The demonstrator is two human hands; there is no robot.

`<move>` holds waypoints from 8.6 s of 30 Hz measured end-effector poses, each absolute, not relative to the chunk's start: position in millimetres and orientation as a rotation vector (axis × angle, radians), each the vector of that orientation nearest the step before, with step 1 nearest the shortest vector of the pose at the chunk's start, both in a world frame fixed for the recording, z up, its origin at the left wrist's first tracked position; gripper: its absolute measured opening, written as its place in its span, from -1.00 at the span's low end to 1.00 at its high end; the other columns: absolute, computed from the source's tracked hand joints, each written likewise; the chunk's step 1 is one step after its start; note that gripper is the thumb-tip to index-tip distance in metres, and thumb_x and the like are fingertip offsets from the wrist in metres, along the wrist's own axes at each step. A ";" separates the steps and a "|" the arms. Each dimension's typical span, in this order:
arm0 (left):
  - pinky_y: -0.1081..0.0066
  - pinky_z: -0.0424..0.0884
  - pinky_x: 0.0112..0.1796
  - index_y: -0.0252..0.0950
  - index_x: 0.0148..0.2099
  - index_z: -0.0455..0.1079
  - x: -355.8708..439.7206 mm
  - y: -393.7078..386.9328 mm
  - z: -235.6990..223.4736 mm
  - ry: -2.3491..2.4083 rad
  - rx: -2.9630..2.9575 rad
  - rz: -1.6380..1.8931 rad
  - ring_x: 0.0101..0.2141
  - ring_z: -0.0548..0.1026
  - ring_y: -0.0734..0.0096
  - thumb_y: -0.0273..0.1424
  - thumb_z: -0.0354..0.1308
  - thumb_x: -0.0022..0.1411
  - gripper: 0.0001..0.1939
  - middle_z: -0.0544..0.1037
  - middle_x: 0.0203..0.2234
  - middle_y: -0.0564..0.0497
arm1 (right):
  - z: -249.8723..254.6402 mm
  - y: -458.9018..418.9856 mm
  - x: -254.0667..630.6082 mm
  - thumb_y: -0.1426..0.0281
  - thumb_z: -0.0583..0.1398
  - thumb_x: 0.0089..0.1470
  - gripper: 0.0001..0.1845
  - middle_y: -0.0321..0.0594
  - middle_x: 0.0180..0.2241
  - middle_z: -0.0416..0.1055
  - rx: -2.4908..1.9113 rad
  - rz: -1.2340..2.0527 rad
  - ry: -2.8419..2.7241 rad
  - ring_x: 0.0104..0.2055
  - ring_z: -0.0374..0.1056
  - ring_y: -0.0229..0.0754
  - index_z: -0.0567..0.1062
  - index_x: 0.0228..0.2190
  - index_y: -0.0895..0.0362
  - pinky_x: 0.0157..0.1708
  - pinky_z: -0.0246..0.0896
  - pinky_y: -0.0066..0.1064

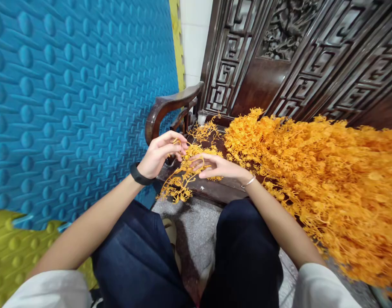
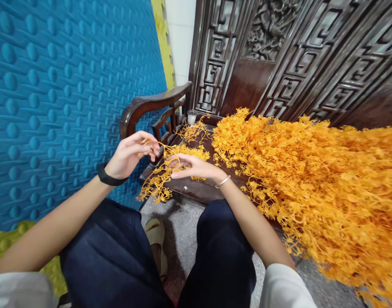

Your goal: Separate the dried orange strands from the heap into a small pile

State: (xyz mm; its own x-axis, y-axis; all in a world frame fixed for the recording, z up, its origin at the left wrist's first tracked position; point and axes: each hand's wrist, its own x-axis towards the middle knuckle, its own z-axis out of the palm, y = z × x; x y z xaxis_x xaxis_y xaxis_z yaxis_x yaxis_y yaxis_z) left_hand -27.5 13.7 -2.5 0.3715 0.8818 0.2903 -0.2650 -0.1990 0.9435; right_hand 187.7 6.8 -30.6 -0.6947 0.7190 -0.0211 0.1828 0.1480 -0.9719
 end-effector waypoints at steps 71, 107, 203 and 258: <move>0.37 0.48 -0.32 -0.31 -0.21 0.50 -30.3 5.0 -8.8 0.589 1.678 0.613 -0.46 0.55 0.40 -0.49 0.25 0.00 -0.77 0.60 -0.41 -0.01 | -21.2 -35.1 156.7 0.29 0.19 0.03 -0.64 -0.14 -0.08 0.25 -0.884 -0.054 -1.634 0.06 0.19 0.01 0.30 -0.09 -0.02 0.08 0.10 0.01; 0.37 0.36 -0.23 -0.39 -0.15 0.42 -29.5 12.4 -23.6 0.606 1.743 0.442 -0.36 0.50 0.40 -0.43 0.12 0.08 -0.74 0.57 -0.39 -0.07 | -26.3 -19.0 155.9 0.12 0.26 -0.06 -0.59 -0.47 -0.79 0.25 -1.105 1.410 -1.479 -0.82 0.04 -0.50 0.24 -0.60 0.13 -0.82 -0.19 -0.61; 0.52 0.17 -0.53 -0.34 -0.45 0.30 -1.3 -19.6 -18.8 0.773 0.887 0.913 -0.60 0.24 0.61 -0.45 0.06 0.06 -0.93 0.30 -0.64 0.14 | -14.8 -15.1 171.6 0.22 0.28 -0.07 -0.73 -0.34 -0.62 0.40 -1.052 1.380 -1.761 -0.58 0.28 -0.38 0.49 -0.59 0.17 -0.51 0.15 -0.49; 0.45 0.36 -0.42 -0.42 -0.34 0.47 -1.1 -23.6 -27.2 0.684 0.687 0.772 -0.48 0.44 0.46 -0.34 -0.11 0.30 -0.63 0.52 -0.45 -0.09 | -15.1 -20.1 174.4 0.25 0.21 0.05 -0.78 -0.31 -0.49 0.34 -0.846 0.760 -1.960 -0.40 0.24 -0.30 0.46 -0.51 0.12 -0.31 0.19 -0.39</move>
State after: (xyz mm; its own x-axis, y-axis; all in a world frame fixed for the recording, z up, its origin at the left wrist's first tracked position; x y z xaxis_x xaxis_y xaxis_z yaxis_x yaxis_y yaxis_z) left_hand -1.1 -23.6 -27.2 0.5329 0.7952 -0.2893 -0.3823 0.5313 0.7561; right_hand 174.4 -20.1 -15.1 -0.4116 0.7874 0.4589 0.2721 0.5867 -0.7627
